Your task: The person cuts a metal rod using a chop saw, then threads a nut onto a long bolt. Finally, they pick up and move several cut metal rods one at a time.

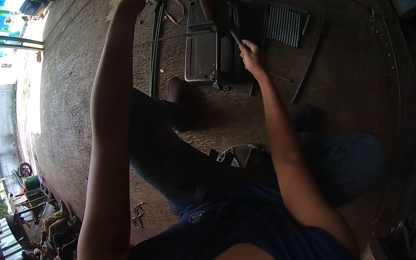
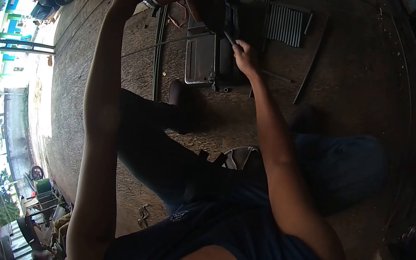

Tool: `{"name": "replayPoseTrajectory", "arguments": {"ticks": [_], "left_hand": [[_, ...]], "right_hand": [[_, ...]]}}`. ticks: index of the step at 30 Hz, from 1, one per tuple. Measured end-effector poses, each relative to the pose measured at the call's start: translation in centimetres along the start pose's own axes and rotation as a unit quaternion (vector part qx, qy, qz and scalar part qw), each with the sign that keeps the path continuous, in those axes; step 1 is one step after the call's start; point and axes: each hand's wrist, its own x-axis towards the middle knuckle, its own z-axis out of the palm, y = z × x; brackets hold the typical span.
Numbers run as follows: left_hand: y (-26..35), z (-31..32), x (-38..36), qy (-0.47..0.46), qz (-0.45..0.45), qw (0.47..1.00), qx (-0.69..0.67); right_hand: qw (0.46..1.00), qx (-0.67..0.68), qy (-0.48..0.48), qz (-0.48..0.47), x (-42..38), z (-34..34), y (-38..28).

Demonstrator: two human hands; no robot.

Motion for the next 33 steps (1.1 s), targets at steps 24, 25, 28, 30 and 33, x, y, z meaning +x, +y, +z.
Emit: {"name": "replayPoseTrajectory", "arguments": {"ticks": [24,25,28,30,33], "left_hand": [[-0.9,-0.7,0.9,-0.037,0.017,0.999,0.011],[-0.9,-0.7,1.0,-0.026,0.002,0.999,0.018],[-0.9,-0.7,0.8,-0.023,-0.006,0.999,0.024],[-1.0,-0.8,0.7,-0.03,0.0,0.999,0.025],[-1.3,-1.0,0.9,-0.055,0.034,0.998,0.018]], "right_hand": [[0.991,0.094,-0.07,0.071,-1.2,-0.9,-3.4],[0.989,0.106,-0.071,0.08,-1.1,-0.8,-3.1],[0.982,0.136,-0.059,0.118,-1.2,-0.6,-3.5],[0.976,0.154,-0.047,0.147,-1.6,-0.4,-4.5],[0.985,0.129,-0.065,0.095,-1.9,-0.3,-5.4]]}}
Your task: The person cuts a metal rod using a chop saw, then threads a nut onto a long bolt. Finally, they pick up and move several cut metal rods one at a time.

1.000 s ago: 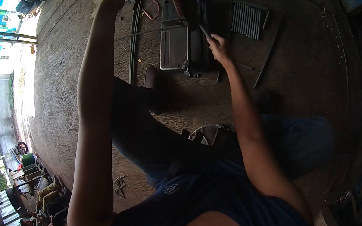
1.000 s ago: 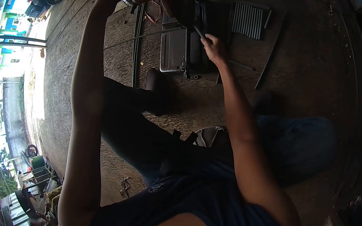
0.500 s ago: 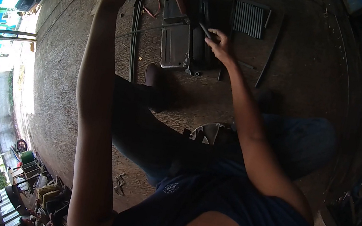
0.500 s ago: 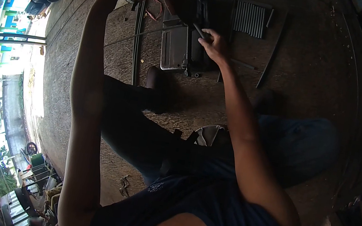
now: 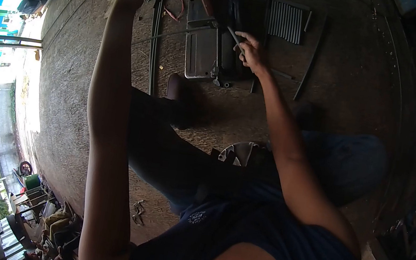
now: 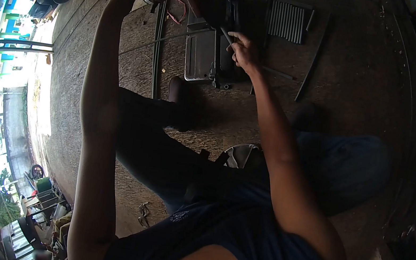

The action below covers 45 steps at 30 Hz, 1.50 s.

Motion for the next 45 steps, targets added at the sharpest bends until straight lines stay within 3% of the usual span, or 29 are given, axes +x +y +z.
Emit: {"name": "replayPoseTrajectory", "arguments": {"ticks": [2,8,11,17,21,26,32,36,39,41,45], "left_hand": [[-0.2,-0.1,0.2,0.013,0.002,1.0,0.004],[0.4,0.2,0.0,0.015,-0.039,0.999,-0.027],[0.0,-0.1,0.2,0.006,-0.018,0.999,-0.032],[0.4,0.1,0.0,0.02,-0.032,0.999,-0.001],[0.4,0.0,0.1,0.007,-0.022,1.0,-0.008],[0.2,0.1,0.0,0.018,-0.037,0.999,-0.013],[0.0,0.0,0.2,0.024,-0.025,0.999,0.014],[0.1,0.0,0.1,0.03,-0.018,0.999,0.031],[-0.1,-0.2,0.1,0.033,-0.028,0.999,0.008],[-0.3,-0.5,0.4,0.028,-0.047,0.998,0.007],[-0.3,-0.2,0.5,0.05,-0.067,0.996,-0.003]], "right_hand": [[0.994,-0.104,0.007,-0.021,-0.1,0.3,-0.1],[0.998,0.046,-0.027,0.018,-0.3,0.2,-0.1],[0.996,0.073,-0.027,0.038,0.0,-0.3,0.2],[0.998,-0.051,-0.035,0.008,1.0,-0.5,1.3],[0.998,-0.042,0.019,-0.049,0.7,0.5,0.6],[0.999,0.045,-0.01,0.014,0.2,0.3,-0.6],[0.997,-0.055,0.028,-0.052,0.8,0.6,1.0],[0.997,-0.028,0.028,-0.07,0.4,1.3,0.0],[0.999,0.018,0.023,-0.013,-0.1,1.4,-0.8],[0.998,-0.05,0.013,-0.022,-0.4,1.4,-1.0],[0.998,-0.021,0.018,-0.058,-0.2,2.0,0.0]]}}
